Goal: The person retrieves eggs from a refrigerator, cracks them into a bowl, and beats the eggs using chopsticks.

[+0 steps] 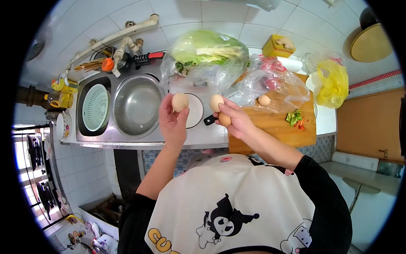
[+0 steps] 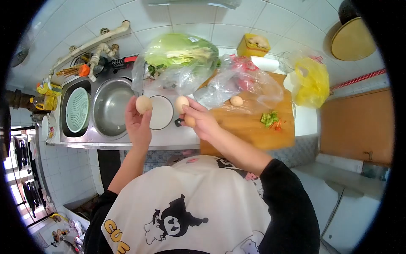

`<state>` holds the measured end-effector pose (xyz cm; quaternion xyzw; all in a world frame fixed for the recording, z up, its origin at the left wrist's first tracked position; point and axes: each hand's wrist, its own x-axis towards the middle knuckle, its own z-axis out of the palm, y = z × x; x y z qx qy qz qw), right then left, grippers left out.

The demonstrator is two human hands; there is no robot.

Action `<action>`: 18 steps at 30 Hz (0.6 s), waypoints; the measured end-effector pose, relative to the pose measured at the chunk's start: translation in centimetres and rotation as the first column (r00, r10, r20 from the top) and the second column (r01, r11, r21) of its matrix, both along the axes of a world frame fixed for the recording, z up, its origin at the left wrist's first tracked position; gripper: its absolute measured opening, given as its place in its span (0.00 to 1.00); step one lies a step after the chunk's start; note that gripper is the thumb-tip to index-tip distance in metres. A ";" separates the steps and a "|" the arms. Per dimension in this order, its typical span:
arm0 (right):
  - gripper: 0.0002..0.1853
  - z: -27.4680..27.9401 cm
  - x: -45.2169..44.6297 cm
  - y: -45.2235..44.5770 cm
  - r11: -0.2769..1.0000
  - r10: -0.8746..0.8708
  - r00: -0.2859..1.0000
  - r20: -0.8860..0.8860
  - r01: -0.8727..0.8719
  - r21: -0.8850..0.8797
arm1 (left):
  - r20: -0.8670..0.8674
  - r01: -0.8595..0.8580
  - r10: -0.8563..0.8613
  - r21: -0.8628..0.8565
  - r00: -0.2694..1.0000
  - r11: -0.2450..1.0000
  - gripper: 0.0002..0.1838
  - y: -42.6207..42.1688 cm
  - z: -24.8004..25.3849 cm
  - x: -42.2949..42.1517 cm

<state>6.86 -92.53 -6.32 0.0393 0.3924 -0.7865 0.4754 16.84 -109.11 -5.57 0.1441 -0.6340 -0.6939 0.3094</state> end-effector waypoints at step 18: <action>0.27 -0.2 -0.6 -5.0 0.984 0.170 0.983 -0.071 -0.165 0.067 | 0.139 0.215 -0.373 0.618 0.917 0.757 0.16 -6.1 -2.2 -0.1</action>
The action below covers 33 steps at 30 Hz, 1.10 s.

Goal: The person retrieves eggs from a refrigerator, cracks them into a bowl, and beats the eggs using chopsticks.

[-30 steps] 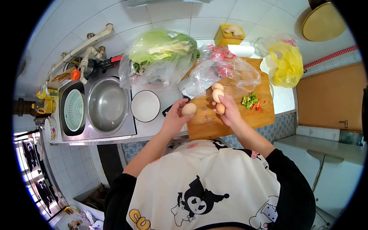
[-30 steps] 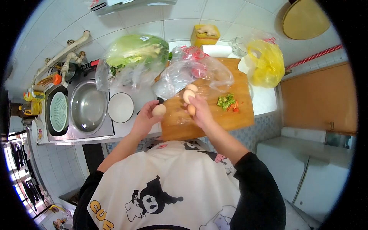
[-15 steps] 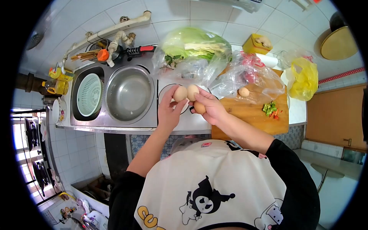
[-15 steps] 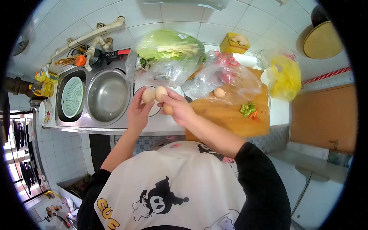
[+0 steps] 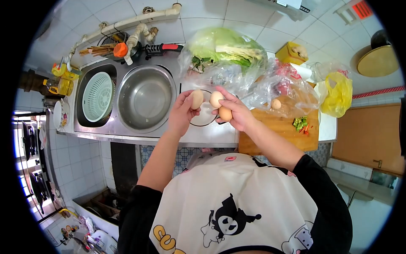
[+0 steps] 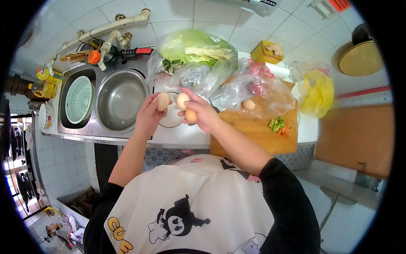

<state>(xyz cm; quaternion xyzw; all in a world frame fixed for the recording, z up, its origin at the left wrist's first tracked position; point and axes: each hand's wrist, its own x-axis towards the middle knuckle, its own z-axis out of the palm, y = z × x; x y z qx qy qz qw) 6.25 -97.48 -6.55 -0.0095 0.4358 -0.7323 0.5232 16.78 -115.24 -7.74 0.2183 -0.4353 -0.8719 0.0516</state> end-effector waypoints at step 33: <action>0.25 0.5 0.2 -2.6 0.783 0.518 0.359 -0.776 0.166 0.600 | 0.125 0.094 0.010 -0.798 0.992 0.595 0.21 0.7 -1.3 -0.1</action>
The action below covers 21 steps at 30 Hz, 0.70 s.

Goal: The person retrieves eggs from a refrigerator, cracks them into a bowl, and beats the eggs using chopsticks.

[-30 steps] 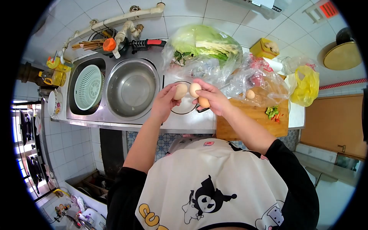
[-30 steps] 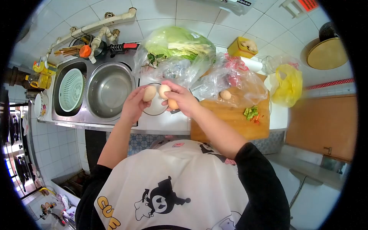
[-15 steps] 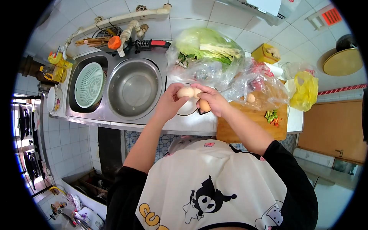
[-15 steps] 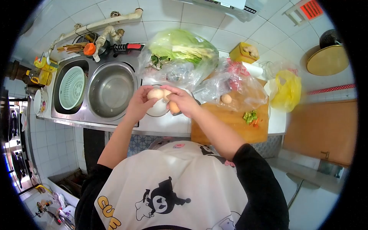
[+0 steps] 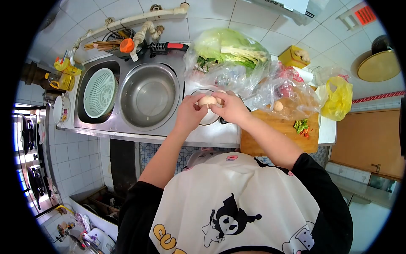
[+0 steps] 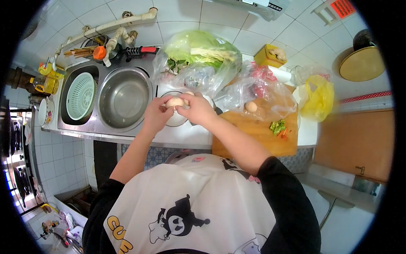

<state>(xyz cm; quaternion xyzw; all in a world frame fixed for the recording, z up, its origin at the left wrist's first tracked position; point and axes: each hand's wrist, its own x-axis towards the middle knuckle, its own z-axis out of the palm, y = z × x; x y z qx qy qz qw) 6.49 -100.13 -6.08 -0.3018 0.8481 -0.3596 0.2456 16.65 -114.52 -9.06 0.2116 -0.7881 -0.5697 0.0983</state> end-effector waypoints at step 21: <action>0.25 -0.8 0.3 -0.3 0.999 0.027 0.999 -0.029 -0.025 0.035 | 0.045 0.015 -0.014 -0.021 0.999 1.000 0.22 -0.2 0.9 0.1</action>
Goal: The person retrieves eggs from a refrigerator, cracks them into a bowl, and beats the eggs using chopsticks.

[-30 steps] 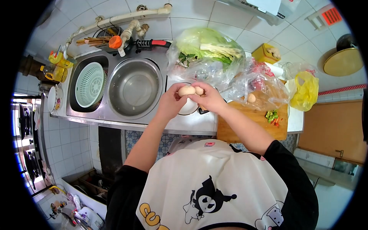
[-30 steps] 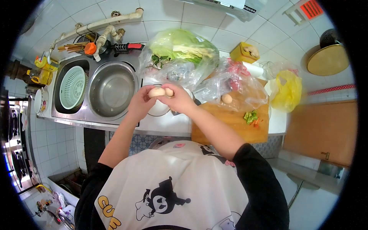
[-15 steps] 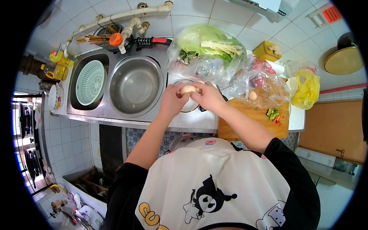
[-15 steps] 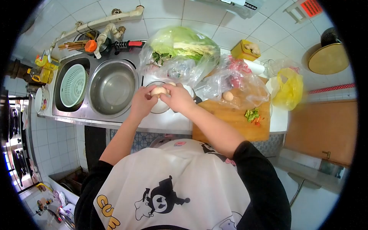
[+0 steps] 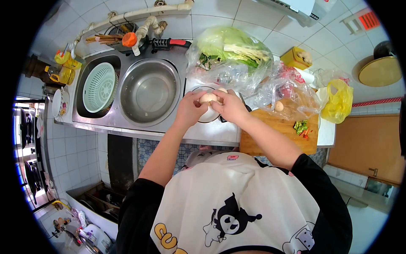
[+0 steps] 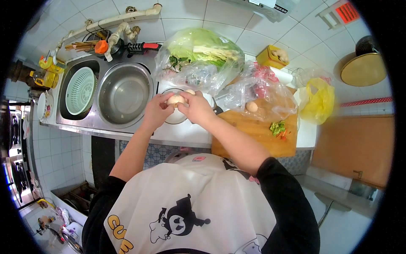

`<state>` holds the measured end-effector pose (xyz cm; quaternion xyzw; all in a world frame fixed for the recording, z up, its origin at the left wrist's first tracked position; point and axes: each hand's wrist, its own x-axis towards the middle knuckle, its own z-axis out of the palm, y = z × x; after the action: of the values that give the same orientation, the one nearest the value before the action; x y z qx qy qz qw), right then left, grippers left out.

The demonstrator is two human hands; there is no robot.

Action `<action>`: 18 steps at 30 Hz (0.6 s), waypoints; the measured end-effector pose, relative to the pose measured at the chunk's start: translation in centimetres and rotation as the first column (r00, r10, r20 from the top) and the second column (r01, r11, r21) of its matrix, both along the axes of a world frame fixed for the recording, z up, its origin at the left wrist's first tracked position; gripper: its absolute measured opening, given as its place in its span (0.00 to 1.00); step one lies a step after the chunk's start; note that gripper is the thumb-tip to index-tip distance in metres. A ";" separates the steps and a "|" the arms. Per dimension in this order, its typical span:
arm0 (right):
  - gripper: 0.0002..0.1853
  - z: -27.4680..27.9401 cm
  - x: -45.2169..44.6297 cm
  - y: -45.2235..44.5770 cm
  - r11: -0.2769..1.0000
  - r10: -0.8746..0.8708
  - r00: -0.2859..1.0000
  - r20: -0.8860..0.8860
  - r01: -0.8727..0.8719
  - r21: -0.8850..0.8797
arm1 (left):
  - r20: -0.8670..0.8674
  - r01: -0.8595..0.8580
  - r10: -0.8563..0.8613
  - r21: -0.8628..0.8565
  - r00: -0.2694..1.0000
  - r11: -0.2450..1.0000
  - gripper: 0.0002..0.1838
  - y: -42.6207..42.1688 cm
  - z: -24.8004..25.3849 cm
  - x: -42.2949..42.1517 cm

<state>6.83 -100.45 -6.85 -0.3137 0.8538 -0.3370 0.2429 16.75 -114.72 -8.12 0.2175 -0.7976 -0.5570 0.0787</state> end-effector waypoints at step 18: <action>0.24 -0.7 0.2 0.0 0.999 -0.008 0.996 -0.092 0.004 -0.041 | -0.107 0.019 -0.033 -0.128 0.994 0.992 0.21 0.3 -0.5 0.3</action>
<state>7.06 -100.50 -7.55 -0.3314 0.8580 -0.3402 0.1958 17.07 -114.39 -8.58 0.1712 -0.8288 -0.5170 0.1285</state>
